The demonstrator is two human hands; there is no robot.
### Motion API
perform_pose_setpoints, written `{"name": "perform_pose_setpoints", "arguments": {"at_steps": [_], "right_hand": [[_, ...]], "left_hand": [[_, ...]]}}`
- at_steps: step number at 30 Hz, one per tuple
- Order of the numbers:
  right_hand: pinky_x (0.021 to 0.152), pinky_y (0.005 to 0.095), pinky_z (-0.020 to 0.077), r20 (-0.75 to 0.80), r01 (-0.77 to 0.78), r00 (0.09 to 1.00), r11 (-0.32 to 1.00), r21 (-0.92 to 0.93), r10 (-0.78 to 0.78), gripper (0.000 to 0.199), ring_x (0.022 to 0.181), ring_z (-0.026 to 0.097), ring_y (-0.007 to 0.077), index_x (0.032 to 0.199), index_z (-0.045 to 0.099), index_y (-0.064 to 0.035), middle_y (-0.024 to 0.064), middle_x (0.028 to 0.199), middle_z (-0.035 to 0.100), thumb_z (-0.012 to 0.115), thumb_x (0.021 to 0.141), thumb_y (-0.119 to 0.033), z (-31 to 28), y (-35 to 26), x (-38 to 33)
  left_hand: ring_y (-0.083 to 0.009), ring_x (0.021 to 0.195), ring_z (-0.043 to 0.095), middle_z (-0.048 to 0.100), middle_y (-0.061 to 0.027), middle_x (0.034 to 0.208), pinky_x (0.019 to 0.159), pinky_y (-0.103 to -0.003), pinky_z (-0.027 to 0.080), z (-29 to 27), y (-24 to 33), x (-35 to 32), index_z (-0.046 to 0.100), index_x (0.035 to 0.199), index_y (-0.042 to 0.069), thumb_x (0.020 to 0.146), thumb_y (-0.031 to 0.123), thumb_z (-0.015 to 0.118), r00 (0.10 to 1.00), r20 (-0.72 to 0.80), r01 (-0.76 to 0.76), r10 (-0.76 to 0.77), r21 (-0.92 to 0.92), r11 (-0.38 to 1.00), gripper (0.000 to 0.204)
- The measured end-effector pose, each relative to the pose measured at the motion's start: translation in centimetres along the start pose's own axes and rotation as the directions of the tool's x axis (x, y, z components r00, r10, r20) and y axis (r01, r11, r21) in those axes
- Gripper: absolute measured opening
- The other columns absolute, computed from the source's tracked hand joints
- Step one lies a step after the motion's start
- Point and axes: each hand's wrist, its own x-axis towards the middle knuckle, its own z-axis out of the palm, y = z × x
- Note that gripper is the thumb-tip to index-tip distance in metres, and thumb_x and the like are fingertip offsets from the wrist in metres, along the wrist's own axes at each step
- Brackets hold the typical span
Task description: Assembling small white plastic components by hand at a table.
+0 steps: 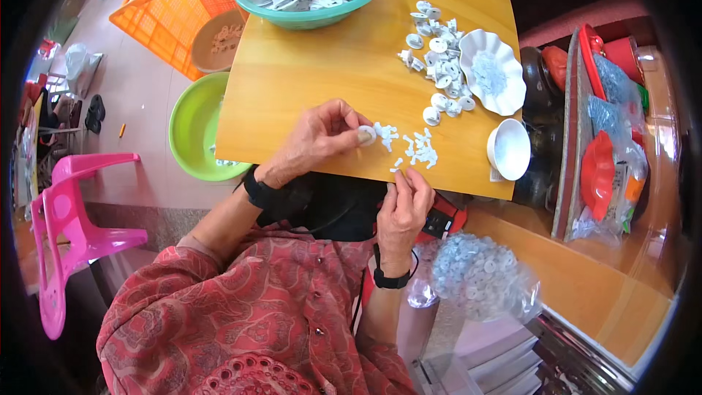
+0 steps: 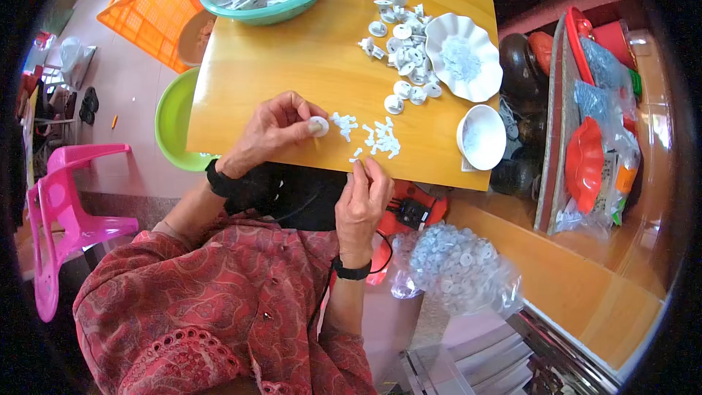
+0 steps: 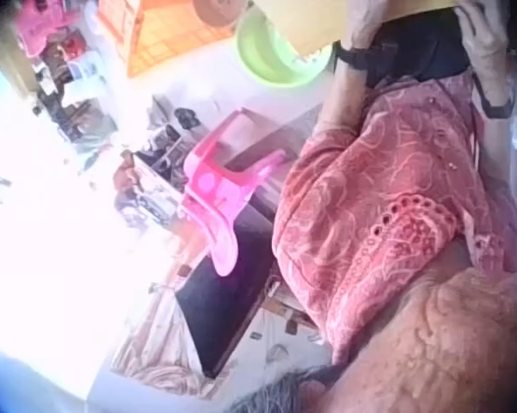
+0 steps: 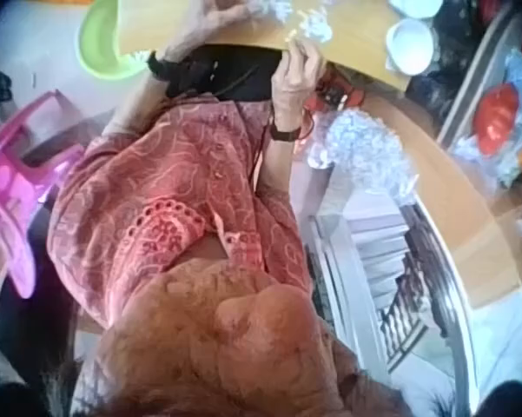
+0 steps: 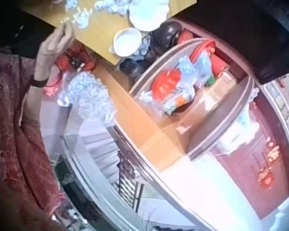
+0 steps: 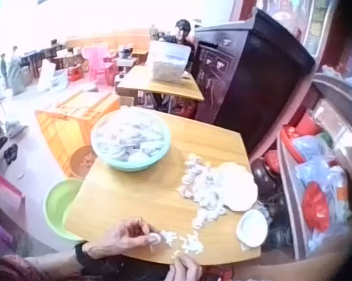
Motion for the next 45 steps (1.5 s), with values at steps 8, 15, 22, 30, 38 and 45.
{"name": "perform_pose_setpoints", "arguments": {"at_steps": [8, 15, 22, 30, 38, 45], "right_hand": [[0.086, 0.0435, 0.0478, -0.004, 0.041, 0.999, 0.999, -0.023, -0.041, 0.017, 0.097, 0.059, 0.0318, 0.093, 0.066, 0.0023, 0.0124, 0.104, 0.061, 0.071, 0.077, 0.006, 0.0, -0.3, 0.2], [0.089, 0.0453, 0.0459, 0.022, -0.002, 1.0, 1.0, -0.022, 0.003, 0.014, 0.102, 0.056, 0.0359, 0.092, 0.056, 0.0014, 0.0183, 0.111, 0.057, 0.065, 0.082, 0.003, 0.0, -2.5, 0.9], [0.089, 0.0457, 0.0463, 0.122, -0.156, 0.985, 0.941, 0.301, 0.125, 0.011, 0.105, 0.056, 0.036, 0.093, 0.053, 0.0007, 0.0235, 0.116, 0.054, 0.062, 0.086, 0.0, -0.2, -6.1, 3.3], [0.087, 0.0446, 0.0484, 0.1, -0.067, 0.994, 0.972, 0.227, 0.045, 0.018, 0.099, 0.059, 0.0344, 0.091, 0.054, -0.0008, 0.0208, 0.115, 0.056, 0.067, 0.08, 0.003, 0.8, -7.4, 4.7], [0.085, 0.0448, 0.0465, 0.063, 0.081, 0.994, 0.992, 0.101, -0.087, 0.021, 0.096, 0.059, 0.0324, 0.088, 0.053, -0.0029, 0.017, 0.112, 0.057, 0.068, 0.076, 0.004, 0.9, -7.4, 5.0], [0.084, 0.0455, 0.0458, 0.067, 0.127, 0.989, 0.991, 0.053, -0.13, 0.02, 0.095, 0.058, 0.0323, 0.088, 0.052, -0.0029, 0.0166, 0.111, 0.057, 0.067, 0.077, 0.004, 0.6, -7.4, 5.2]], "left_hand": [[-0.012, 0.088, 0.066, 0.069, -0.0088, 0.106, 0.074, -0.026, 0.057, -1.1, 0.6, -1.4, 0.061, 0.117, -0.001, 0.091, 0.008, 0.069, 0.996, 0.068, 0.074, -0.064, -0.148, 0.986, 0.028], [-0.0145, 0.093, 0.067, 0.069, -0.0089, 0.107, 0.081, -0.027, 0.058, -1.9, -0.2, -2.4, 0.064, 0.119, -0.001, 0.092, 0.01, 0.069, 0.993, 0.119, 0.049, -0.013, -0.305, 0.951, 0.03], [-0.0158, 0.099, 0.067, 0.068, -0.0102, 0.113, 0.089, -0.028, 0.057, -2.1, -0.3, -2.6, 0.063, 0.121, -0.001, 0.094, 0.007, 0.064, 0.99, 0.138, 0.081, -0.025, -0.419, 0.904, 0.029], [-0.0151, 0.1, 0.066, 0.068, -0.0083, 0.111, 0.088, -0.03, 0.058, -2.3, 0.1, -2.8, 0.063, 0.121, 0.001, 0.092, 0.005, 0.066, 0.976, 0.198, 0.182, -0.094, -0.49, 0.852, 0.029], [-0.0122, 0.091, 0.066, 0.067, -0.0071, 0.108, 0.082, -0.027, 0.057, -2.5, -0.4, -2.8, 0.063, 0.119, 0.001, 0.09, 0.006, 0.069, 0.977, 0.203, 0.153, -0.064, -0.459, 0.875, 0.03], [-0.0109, 0.094, 0.064, 0.067, -0.0045, 0.107, 0.084, -0.027, 0.056, -2.4, -0.6, -2.7, 0.063, 0.119, 0.001, 0.09, 0.006, 0.07, 0.975, 0.221, 0.112, -0.018, -0.423, 0.899, 0.03]]}}
